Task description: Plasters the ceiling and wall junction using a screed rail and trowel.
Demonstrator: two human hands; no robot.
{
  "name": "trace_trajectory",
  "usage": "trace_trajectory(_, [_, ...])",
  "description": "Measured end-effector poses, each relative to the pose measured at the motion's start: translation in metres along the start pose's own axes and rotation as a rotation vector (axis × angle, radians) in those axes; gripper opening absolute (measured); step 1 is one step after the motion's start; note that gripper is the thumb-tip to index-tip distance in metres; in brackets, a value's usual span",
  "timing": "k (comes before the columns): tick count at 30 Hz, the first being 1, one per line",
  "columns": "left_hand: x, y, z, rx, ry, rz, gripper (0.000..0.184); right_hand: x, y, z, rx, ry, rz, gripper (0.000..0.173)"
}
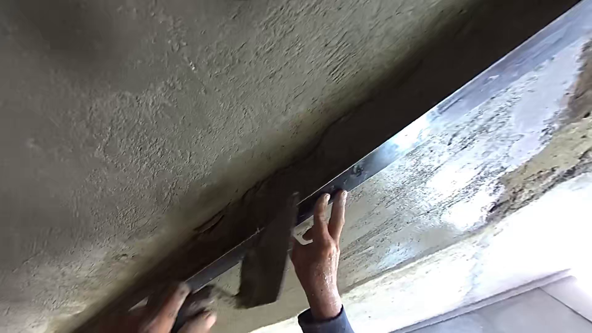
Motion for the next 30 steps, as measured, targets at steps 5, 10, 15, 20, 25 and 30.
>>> trace_trajectory(5, [0.04, -0.015, -0.034, 0.241, 0.098, -0.173, 0.056, 0.0, 0.0, 0.005, -0.049, -0.035, 0.002, 0.086])
trace_trajectory(10, [0.036, 0.002, -0.01, 0.277, 0.018, -0.063, 0.06, 0.001, 0.004, 0.001, -0.027, 0.011, 0.041, 0.098])
trace_trajectory(15, [0.015, 0.013, 0.016, 0.261, -0.061, -0.016, 0.06, 0.002, 0.003, 0.002, -0.062, 0.005, 0.072, 0.106])
trace_trajectory(20, [-0.019, 0.033, 0.056, 0.222, -0.219, 0.127, 0.064, 0.003, 0.003, 0.001, -0.092, 0.008, 0.09, 0.109])
trace_trajectory(25, [-0.045, 0.038, 0.065, 0.203, -0.251, 0.137, 0.062, 0.004, 0.004, 0.002, -0.105, -0.033, 0.095, 0.11])
trace_trajectory(30, [-0.033, 0.041, 0.062, 0.281, -0.187, -0.012, 0.058, 0.005, 0.005, 0.004, -0.106, -0.04, 0.105, 0.11])
Point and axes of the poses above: each hand's wrist, its own x-axis towards the middle knuckle, its own y-axis out of the palm, z = x × y, the point moved 10 cm from there along x, towards the middle knuckle, and after that the axes turned 3 degrees about -x, right-handed, at the moved point
